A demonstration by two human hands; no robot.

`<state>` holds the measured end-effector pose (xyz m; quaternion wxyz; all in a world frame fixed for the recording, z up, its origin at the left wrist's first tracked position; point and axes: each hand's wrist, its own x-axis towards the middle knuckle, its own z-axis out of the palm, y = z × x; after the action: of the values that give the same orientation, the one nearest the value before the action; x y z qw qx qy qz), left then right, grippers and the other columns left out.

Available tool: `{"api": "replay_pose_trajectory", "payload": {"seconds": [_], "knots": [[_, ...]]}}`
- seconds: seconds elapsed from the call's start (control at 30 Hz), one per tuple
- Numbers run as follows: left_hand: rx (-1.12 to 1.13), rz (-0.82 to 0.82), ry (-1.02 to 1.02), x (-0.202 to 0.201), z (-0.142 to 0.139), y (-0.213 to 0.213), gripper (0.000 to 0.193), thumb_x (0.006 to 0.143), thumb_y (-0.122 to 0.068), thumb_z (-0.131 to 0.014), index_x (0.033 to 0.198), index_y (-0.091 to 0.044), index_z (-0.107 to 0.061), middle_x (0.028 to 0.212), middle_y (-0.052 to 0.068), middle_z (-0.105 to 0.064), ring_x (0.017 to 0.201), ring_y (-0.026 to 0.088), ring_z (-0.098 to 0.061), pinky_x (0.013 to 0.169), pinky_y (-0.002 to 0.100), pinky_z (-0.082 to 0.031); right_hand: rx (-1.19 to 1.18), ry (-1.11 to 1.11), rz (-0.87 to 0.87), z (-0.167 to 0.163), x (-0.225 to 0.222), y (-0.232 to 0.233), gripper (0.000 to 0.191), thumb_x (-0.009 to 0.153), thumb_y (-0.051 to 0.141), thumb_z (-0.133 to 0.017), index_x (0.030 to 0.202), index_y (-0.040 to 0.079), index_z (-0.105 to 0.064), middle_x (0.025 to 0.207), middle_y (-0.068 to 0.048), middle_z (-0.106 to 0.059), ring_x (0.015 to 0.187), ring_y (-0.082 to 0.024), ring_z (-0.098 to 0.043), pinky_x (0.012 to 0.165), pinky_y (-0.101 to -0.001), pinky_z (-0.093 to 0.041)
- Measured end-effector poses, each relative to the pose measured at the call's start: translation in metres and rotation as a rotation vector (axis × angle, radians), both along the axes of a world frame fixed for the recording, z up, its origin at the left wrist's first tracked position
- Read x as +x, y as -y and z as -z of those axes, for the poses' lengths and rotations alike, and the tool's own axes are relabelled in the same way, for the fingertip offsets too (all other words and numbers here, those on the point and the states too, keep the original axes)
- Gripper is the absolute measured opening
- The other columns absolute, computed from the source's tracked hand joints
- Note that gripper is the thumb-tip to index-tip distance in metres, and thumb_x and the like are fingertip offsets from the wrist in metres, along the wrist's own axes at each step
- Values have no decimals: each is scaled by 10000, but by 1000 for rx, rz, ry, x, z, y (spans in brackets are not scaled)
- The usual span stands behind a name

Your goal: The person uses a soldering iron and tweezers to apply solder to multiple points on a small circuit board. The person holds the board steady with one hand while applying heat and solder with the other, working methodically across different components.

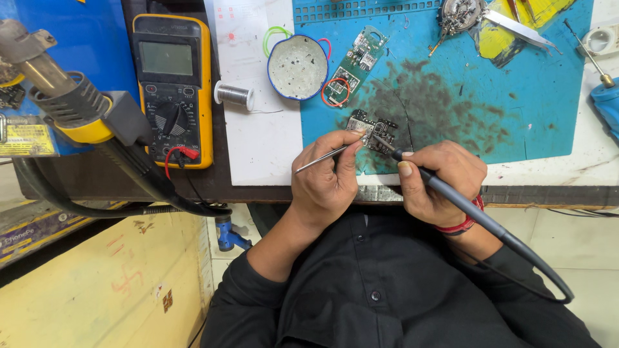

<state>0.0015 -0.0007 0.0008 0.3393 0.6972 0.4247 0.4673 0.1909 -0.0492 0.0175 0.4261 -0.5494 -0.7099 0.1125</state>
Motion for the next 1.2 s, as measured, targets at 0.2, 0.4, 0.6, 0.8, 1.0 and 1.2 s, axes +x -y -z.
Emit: {"api": "replay_pose_trajectory", "payload": {"seconds": [0.2, 0.4, 0.6, 0.8, 1.0, 1.2], "knots": [[6, -5, -4, 0, 0, 0, 123, 1026, -34, -691, 1129, -33, -625, 1078, 93, -741, 928, 272, -755, 807, 346, -599, 1, -4, -10, -1, 0, 0, 109, 972, 32, -743, 975, 24, -634, 829, -115, -697, 673, -249, -651, 595, -311, -489], [11, -13, -14, 0, 0, 0, 125, 1024, -35, -692, 1130, -37, -627, 1076, 90, -739, 931, 275, -752, 811, 350, -598, 2, -2, -11, -1, 0, -1, 116, 960, 35, -748, 963, 25, -633, 817, -116, -695, 653, -246, -636, 585, -311, -479], [9, -10, -18, 0, 0, 0, 121, 1022, -38, -692, 1127, -36, -630, 1072, 91, -743, 918, 273, -751, 802, 349, -594, 3, -8, -15, -1, 0, -1, 116, 961, 38, -750, 969, 20, -636, 812, -115, -691, 656, -243, -639, 586, -309, -482], [1, -8, -4, 0, 0, 0, 122, 1028, -40, -688, 1134, -36, -627, 1081, 92, -742, 935, 273, -756, 814, 346, -601, -5, -8, -25, -2, 0, -1, 122, 953, 42, -759, 951, 26, -638, 797, -111, -681, 663, -250, -648, 585, -309, -482], [0, -2, 8, 0, 0, 0, 124, 1030, -39, -684, 1137, -35, -622, 1085, 93, -743, 929, 266, -760, 808, 338, -604, -8, -12, -29, -3, 0, 0, 111, 952, 41, -751, 938, 28, -641, 794, -108, -682, 660, -248, -646, 584, -307, -481], [2, -4, -6, 0, -1, 0, 125, 1028, -39, -687, 1135, -35, -623, 1075, 93, -742, 921, 270, -754, 805, 343, -598, -16, -10, -6, -2, -1, 0, 108, 958, 42, -750, 949, 21, -645, 809, -114, -693, 662, -242, -646, 586, -305, -485]]}}
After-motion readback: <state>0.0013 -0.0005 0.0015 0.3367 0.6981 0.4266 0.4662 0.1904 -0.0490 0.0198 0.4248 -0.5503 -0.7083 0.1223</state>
